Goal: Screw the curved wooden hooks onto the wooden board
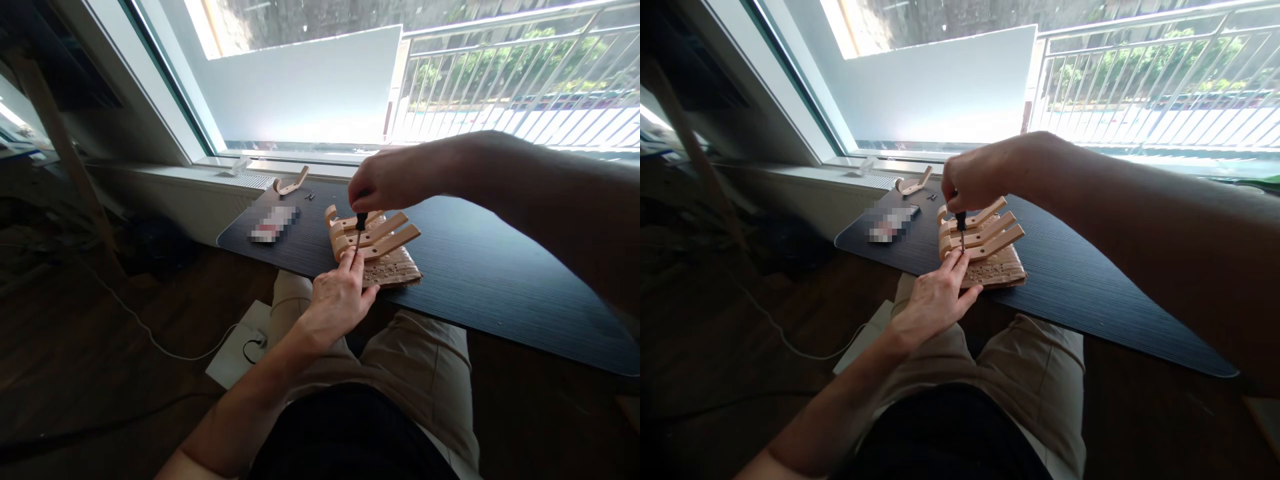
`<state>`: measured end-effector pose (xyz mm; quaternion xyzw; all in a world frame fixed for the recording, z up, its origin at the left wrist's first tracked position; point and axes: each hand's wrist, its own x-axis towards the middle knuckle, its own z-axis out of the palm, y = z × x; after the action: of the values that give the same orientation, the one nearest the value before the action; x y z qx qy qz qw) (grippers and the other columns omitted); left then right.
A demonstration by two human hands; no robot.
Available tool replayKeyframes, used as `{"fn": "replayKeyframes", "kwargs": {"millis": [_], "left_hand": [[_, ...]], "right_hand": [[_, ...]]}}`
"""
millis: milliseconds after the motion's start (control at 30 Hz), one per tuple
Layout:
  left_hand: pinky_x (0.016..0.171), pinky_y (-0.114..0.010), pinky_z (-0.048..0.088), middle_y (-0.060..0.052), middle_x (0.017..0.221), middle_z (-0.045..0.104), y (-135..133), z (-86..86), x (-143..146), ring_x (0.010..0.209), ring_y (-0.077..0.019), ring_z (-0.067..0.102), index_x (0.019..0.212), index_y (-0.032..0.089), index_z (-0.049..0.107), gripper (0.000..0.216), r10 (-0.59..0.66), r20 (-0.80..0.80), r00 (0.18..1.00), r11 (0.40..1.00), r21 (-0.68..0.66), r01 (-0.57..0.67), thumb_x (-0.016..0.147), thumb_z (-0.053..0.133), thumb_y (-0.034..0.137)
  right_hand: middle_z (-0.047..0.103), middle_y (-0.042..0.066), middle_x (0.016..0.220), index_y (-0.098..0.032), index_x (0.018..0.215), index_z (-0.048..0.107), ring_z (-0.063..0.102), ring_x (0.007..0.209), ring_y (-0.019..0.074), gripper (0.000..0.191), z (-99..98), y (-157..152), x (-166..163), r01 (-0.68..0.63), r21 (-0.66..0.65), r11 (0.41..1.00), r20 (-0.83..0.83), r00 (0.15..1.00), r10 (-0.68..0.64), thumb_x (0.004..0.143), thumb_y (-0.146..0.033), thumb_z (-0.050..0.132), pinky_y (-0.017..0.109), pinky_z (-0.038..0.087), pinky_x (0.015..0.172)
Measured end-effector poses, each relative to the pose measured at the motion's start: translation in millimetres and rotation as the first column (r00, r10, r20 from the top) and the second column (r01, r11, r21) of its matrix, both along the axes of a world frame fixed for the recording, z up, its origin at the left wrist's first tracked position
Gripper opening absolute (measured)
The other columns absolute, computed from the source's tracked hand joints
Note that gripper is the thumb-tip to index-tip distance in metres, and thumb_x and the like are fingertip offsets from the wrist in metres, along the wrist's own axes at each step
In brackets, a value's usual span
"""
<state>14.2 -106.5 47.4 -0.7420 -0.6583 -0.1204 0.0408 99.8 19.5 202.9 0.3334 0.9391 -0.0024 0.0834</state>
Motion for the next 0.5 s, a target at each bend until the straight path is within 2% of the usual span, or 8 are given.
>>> {"fn": "replayKeyframes", "kwargs": {"millis": [167, 333, 500], "left_hand": [[0.083, -0.028, 0.047, -0.011, 0.142, 0.033, 6.9, 0.5, -4.8, 0.111, -0.0213, 0.053, 0.135, 0.016, 0.029, 0.058, -0.018, 0.008, 1.0, 1.0, -0.005, 0.018, 0.087, 0.039, 0.046], [0.082, -0.03, 0.048, -0.009, 0.142, 0.034, 21.4, 0.9, -12.4, 0.109, -0.0216, 0.055, 0.135, 0.019, 0.03, 0.057, -0.04, 0.013, 0.999, 0.999, -0.013, 0.041, 0.087, 0.039, 0.048], [0.085, -0.029, 0.046, -0.011, 0.142, 0.033, 22.6, -2.3, -11.9, 0.113, -0.0217, 0.052, 0.136, 0.016, 0.027, 0.059, -0.025, 0.029, 0.999, 1.0, -0.013, 0.026, 0.087, 0.037, 0.048]], "right_hand": [[0.068, 0.0, 0.086, -0.014, 0.099, 0.068, 0.059, 0.084, 0.0132, 0.032, 6.2, 5.8, -2.4, 0.011, -0.029, 1.0, 0.023, 1.0, -0.01, 0.082, -0.035, 0.05, 0.024, 0.036, 0.069], [0.068, 0.0, 0.091, -0.018, 0.1, 0.068, 0.058, 0.083, 0.0129, 0.031, -5.8, 19.2, -7.5, -0.033, 0.024, 0.999, -0.056, 0.998, 0.034, 0.082, -0.035, 0.048, 0.025, 0.037, 0.07], [0.067, 0.002, 0.087, -0.022, 0.1, 0.067, 0.058, 0.075, 0.0145, 0.03, -15.6, 18.4, -10.0, -0.065, 0.064, 0.996, -0.136, 0.988, 0.074, 0.081, -0.034, 0.047, 0.028, 0.04, 0.065]]}}
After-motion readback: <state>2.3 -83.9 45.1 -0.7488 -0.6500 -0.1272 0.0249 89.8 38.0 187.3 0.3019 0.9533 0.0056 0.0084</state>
